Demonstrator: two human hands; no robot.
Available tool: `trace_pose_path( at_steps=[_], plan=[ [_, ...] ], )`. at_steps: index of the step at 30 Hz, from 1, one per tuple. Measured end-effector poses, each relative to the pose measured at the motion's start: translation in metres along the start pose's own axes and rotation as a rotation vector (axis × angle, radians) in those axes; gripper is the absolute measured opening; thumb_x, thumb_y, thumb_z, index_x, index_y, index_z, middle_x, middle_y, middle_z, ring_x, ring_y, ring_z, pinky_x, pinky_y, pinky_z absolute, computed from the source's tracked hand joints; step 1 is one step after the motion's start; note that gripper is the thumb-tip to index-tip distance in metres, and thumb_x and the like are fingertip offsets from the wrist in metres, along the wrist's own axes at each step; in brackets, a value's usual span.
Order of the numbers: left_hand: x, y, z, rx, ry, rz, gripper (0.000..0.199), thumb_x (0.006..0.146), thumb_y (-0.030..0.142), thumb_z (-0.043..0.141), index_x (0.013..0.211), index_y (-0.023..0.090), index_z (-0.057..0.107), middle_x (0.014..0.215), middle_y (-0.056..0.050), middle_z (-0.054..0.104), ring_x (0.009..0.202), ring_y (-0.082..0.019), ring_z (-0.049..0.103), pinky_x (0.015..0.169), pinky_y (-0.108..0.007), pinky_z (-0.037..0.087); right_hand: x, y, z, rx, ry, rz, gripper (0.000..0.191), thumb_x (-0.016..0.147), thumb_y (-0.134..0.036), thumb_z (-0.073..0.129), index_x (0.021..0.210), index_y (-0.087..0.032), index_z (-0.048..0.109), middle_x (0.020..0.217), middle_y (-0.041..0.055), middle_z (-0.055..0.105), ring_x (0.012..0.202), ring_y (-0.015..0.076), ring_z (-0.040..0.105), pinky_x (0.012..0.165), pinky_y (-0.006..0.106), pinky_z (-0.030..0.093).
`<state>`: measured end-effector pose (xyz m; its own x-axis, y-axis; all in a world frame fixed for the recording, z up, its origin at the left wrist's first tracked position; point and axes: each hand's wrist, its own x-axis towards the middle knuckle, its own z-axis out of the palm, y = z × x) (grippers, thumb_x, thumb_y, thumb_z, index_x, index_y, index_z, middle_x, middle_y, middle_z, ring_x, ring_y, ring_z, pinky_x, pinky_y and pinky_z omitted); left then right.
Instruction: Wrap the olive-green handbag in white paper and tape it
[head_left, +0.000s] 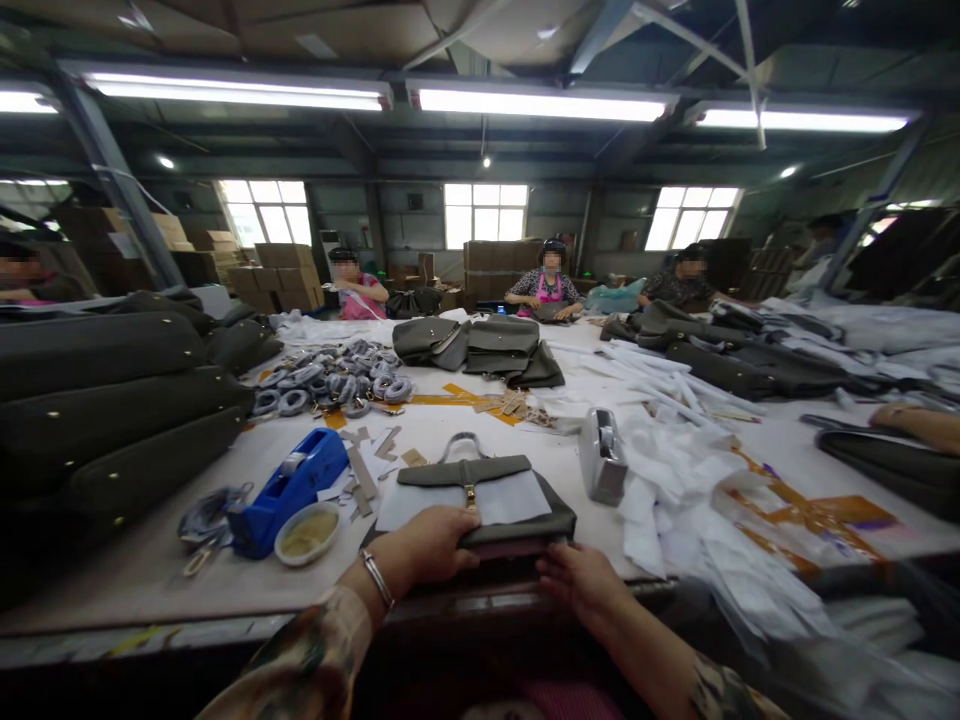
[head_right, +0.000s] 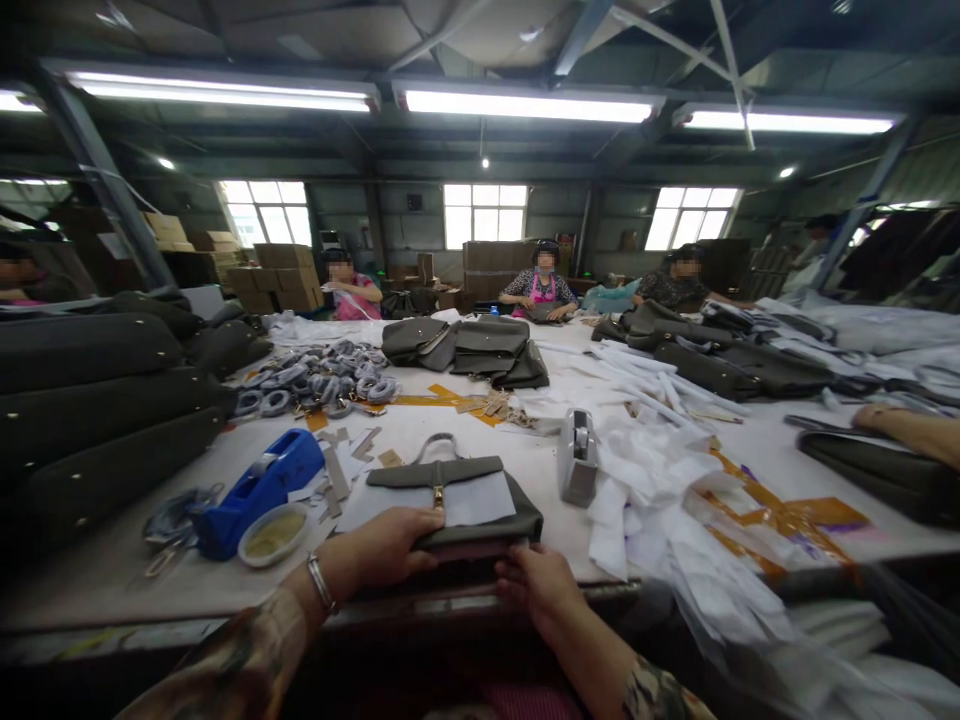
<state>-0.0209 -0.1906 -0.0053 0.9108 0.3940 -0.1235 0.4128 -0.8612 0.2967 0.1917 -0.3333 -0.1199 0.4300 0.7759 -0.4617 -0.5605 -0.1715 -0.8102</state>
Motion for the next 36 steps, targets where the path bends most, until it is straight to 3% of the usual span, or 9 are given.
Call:
trace_pose_path(
  at_steps=[4, 8, 10, 12, 15, 20, 29, 32, 36],
  plan=[
    [0.007, 0.023, 0.013, 0.115, 0.064, -0.153, 0.049, 0.067, 0.041, 0.086, 0.104, 0.016, 0.067, 0.11, -0.012, 0.07, 0.1, -0.034, 0.067, 0.088, -0.044, 0.055, -0.004, 0.007, 0.003, 0.014, 0.014, -0.015, 0.035, 0.068, -0.028, 0.082, 0.09, -0.018, 0.057, 0.089, 0.007, 0.073, 0.084, 0.0226, 0.074, 0.071, 0.031, 0.062],
    [0.012, 0.038, 0.035, 0.187, 0.146, -0.234, 0.022, 0.087, 0.022, 0.065, 0.105, 0.011, 0.064, 0.111, -0.015, 0.067, 0.107, -0.033, 0.063, 0.092, -0.047, 0.052, -0.018, 0.004, -0.02, -0.397, 0.071, -0.173, 0.033, 0.08, -0.039, 0.07, 0.103, -0.018, 0.06, 0.087, 0.008, 0.073, 0.073, 0.0246, 0.073, 0.061, 0.036, 0.06],
    [0.012, 0.039, 0.042, 0.197, 0.174, -0.235, 0.017, 0.091, 0.016, 0.055, 0.105, 0.012, 0.063, 0.112, -0.013, 0.066, 0.11, -0.031, 0.062, 0.094, -0.046, 0.051, -0.022, -0.009, -0.038, -0.774, 0.142, -0.474, 0.031, 0.086, -0.043, 0.064, 0.106, -0.019, 0.062, 0.083, 0.0067, 0.071, 0.071, 0.0249, 0.071, 0.065, 0.04, 0.06],
    [0.011, 0.037, 0.045, 0.2, 0.194, -0.232, 0.016, 0.093, 0.014, 0.051, 0.103, 0.013, 0.063, 0.111, -0.012, 0.066, 0.109, -0.029, 0.062, 0.093, -0.045, 0.051, -0.021, -0.028, -0.049, -1.057, 0.139, -0.868, 0.028, 0.089, -0.039, 0.061, 0.109, -0.02, 0.065, 0.096, 0.0099, 0.071, 0.087, 0.0274, 0.07, 0.082, 0.045, 0.058],
    [0.011, 0.035, 0.047, 0.207, 0.219, -0.23, 0.015, 0.093, 0.014, 0.051, 0.102, 0.014, 0.063, 0.109, -0.011, 0.067, 0.108, -0.028, 0.063, 0.091, -0.044, 0.052, -0.011, -0.051, -0.046, -1.351, -0.071, -1.242, 0.033, 0.089, -0.025, 0.06, 0.122, -0.023, 0.066, 0.124, 0.0128, 0.065, 0.116, 0.0303, 0.06, 0.102, 0.049, 0.049],
    [0.012, 0.033, 0.048, 0.222, 0.241, -0.229, 0.016, 0.094, 0.014, 0.05, 0.101, 0.014, 0.064, 0.107, -0.01, 0.068, 0.104, -0.028, 0.065, 0.088, -0.043, 0.054, 0.012, -0.061, -0.023, -1.6, -0.278, -1.213, 0.038, 0.08, -0.008, 0.06, 0.116, -0.019, 0.065, 0.111, 0.0099, 0.066, 0.104, 0.0256, 0.06, 0.093, 0.041, 0.052],
    [0.013, 0.031, 0.062, 0.226, 0.297, -0.23, 0.017, 0.094, 0.01, 0.047, 0.095, 0.015, 0.064, 0.106, -0.011, 0.068, 0.104, -0.027, 0.064, 0.087, -0.042, 0.053, 0.029, -0.04, -0.03, -1.621, -0.18, -1.411, 0.012, 0.087, -0.009, 0.054, 0.084, -0.017, 0.062, 0.083, 0.0085, 0.058, 0.082, 0.0251, 0.052, 0.075, 0.038, 0.049],
    [0.012, 0.03, 0.067, 0.229, 0.328, -0.228, 0.019, 0.094, 0.009, 0.046, 0.094, 0.015, 0.064, 0.107, -0.011, 0.068, 0.103, -0.026, 0.063, 0.087, -0.04, 0.053, 0.022, -0.042, -0.029, -1.626, -0.185, -1.453, 0.012, 0.09, -0.013, 0.054, 0.095, -0.017, 0.064, 0.09, 0.0099, 0.062, 0.086, 0.026, 0.055, 0.079, 0.039, 0.05],
    [0.012, 0.028, 0.076, 0.233, 0.357, -0.216, 0.015, 0.093, 0.01, 0.049, 0.093, 0.015, 0.063, 0.103, -0.011, 0.068, 0.101, -0.026, 0.063, 0.085, -0.04, 0.053, 0.013, -0.048, -0.016, -1.679, -0.248, -1.525, 0.034, 0.089, -0.02, 0.059, 0.123, -0.02, 0.061, 0.125, 0.0121, 0.062, 0.114, 0.0301, 0.056, 0.099, 0.044, 0.045]
  ],
)
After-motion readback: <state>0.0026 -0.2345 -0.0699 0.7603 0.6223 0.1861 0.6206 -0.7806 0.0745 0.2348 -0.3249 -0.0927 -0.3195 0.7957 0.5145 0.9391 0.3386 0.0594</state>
